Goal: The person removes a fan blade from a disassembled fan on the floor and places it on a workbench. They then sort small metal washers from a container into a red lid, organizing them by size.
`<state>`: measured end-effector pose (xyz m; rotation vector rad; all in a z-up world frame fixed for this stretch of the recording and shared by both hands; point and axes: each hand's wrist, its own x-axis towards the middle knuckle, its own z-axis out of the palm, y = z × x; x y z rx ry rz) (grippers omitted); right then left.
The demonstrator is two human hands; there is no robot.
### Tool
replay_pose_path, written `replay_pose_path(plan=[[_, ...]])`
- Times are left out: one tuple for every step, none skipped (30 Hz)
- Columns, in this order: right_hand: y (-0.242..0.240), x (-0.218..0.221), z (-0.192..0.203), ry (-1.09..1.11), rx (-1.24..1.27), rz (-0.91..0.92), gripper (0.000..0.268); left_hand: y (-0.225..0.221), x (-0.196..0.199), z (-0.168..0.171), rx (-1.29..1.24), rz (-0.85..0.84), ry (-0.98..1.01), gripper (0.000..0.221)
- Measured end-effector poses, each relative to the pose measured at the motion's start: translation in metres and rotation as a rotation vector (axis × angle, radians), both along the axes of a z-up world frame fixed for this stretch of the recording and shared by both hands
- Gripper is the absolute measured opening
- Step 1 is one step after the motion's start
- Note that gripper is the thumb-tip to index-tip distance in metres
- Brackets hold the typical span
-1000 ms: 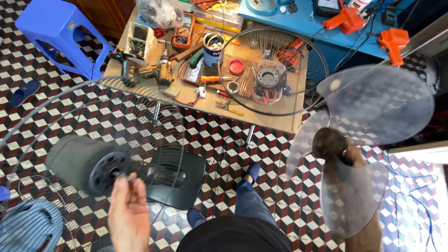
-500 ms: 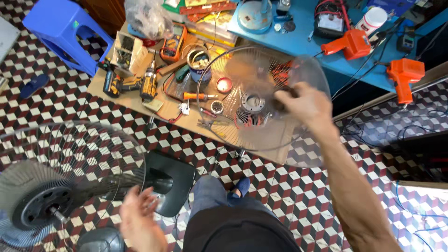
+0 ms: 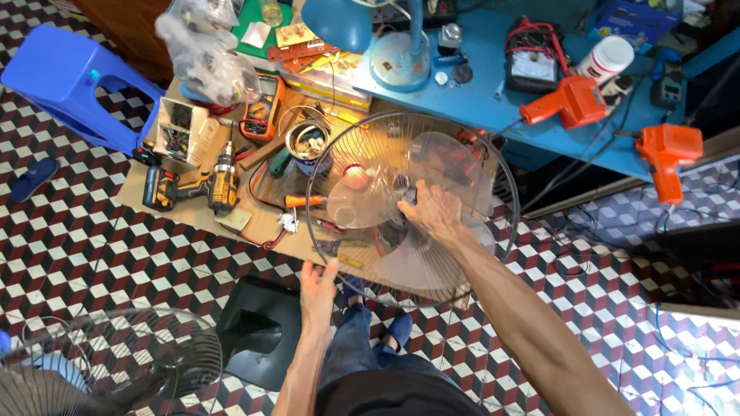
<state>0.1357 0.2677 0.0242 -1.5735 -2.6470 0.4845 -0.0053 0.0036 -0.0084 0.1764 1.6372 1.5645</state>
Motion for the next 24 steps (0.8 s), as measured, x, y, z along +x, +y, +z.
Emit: replay_pose_path(plan=[[0.002, -0.004, -0.004, -0.002, -0.006, 0.001, 0.063, 0.003, -0.002, -0.007, -0.041, -0.022, -0.087, 0.058], [0.005, -0.008, -0.007, 0.0, -0.011, -0.003, 0.061, 0.006, -0.007, -0.014, -0.08, -0.049, -0.17, 0.058], [0.008, -0.013, -0.007, 0.002, -0.016, -0.008, 0.06, 0.01, -0.012, -0.019, -0.095, -0.033, -0.2, 0.058], [0.008, -0.013, -0.006, -0.024, -0.02, -0.002, 0.061, 0.013, -0.013, -0.025, -0.108, -0.027, -0.236, 0.06], [0.008, -0.013, -0.004, -0.05, -0.024, 0.003, 0.062, 0.015, -0.012, -0.029, -0.122, -0.021, -0.272, 0.061], [0.01, -0.014, 0.0, -0.073, -0.027, 0.005, 0.064, 0.018, -0.013, -0.032, -0.117, -0.027, -0.293, 0.063], [0.013, -0.012, 0.005, -0.044, -0.082, -0.01, 0.064, 0.019, -0.014, -0.034, -0.113, -0.033, -0.313, 0.064], [0.013, -0.009, 0.011, -0.013, -0.133, -0.032, 0.064, 0.02, -0.018, -0.035, -0.106, -0.045, -0.333, 0.065], [0.012, -0.004, 0.016, 0.019, -0.183, -0.053, 0.065, 0.022, -0.023, -0.037, -0.106, -0.05, -0.347, 0.067], [0.009, 0.01, 0.021, 0.137, -0.152, -0.15, 0.063, 0.023, -0.025, -0.037, -0.109, -0.06, -0.364, 0.068], [0.005, 0.028, 0.026, 0.255, -0.118, -0.246, 0.06, 0.026, -0.026, -0.037, -0.113, -0.069, -0.381, 0.07], [0.003, 0.047, 0.03, 0.376, -0.081, -0.333, 0.058, 0.03, -0.029, -0.037, -0.119, -0.089, -0.388, 0.073], [0.002, 0.072, 0.033, 0.376, -0.009, -0.424, 0.054, 0.033, -0.03, -0.036, -0.125, -0.109, -0.395, 0.075], [0.0, 0.103, 0.036, 0.374, 0.061, -0.513, 0.051, 0.035, -0.03, -0.035, -0.134, -0.126, -0.402, 0.078], [-0.002, 0.133, 0.037, 0.38, 0.15, -0.577, 0.052, 0.036, -0.029, -0.034, -0.134, -0.136, -0.415, 0.079], [-0.002, 0.157, 0.034, 0.39, 0.236, -0.635, 0.054, 0.037, -0.028, -0.032, -0.134, -0.139, -0.423, 0.079], [0.001, 0.18, 0.03, 0.388, 0.105, -0.668, 0.062, 0.037, -0.026, -0.031, -0.134, -0.142, -0.431, 0.08], [0.005, 0.198, 0.023, 0.391, -0.027, -0.702, 0.072, 0.037, -0.027, -0.03, -0.129, -0.14, -0.425, 0.08], [0.005, 0.21, 0.014, 0.392, -0.159, -0.734, 0.083, 0.035, -0.027, -0.03, -0.125, -0.139, -0.418, 0.08], [0.003, 0.218, 0.006, 0.419, -0.391, -0.794, 0.073, 0.035, -0.026, -0.03, -0.113, -0.138, -0.412, 0.081], [0.0, 0.222, -0.001, 0.443, -0.627, -0.84, 0.068, 0.032, -0.024, -0.031, -0.11, -0.128, -0.412, 0.083], [-0.001, 0.224, -0.006, 0.465, -0.862, -0.869, 0.066, 0.03, -0.022, -0.032, -0.105, -0.118, -0.413, 0.086], [-0.003, 0.224, -0.01, 0.622, -0.897, -0.845, 0.052, 0.026, -0.021, -0.035, -0.1, -0.108, -0.414, 0.089], [-0.007, 0.223, -0.013, 0.773, -0.935, -0.815, 0.038, 0.02, -0.02, -0.038, -0.083, -0.102, -0.412, 0.087]])
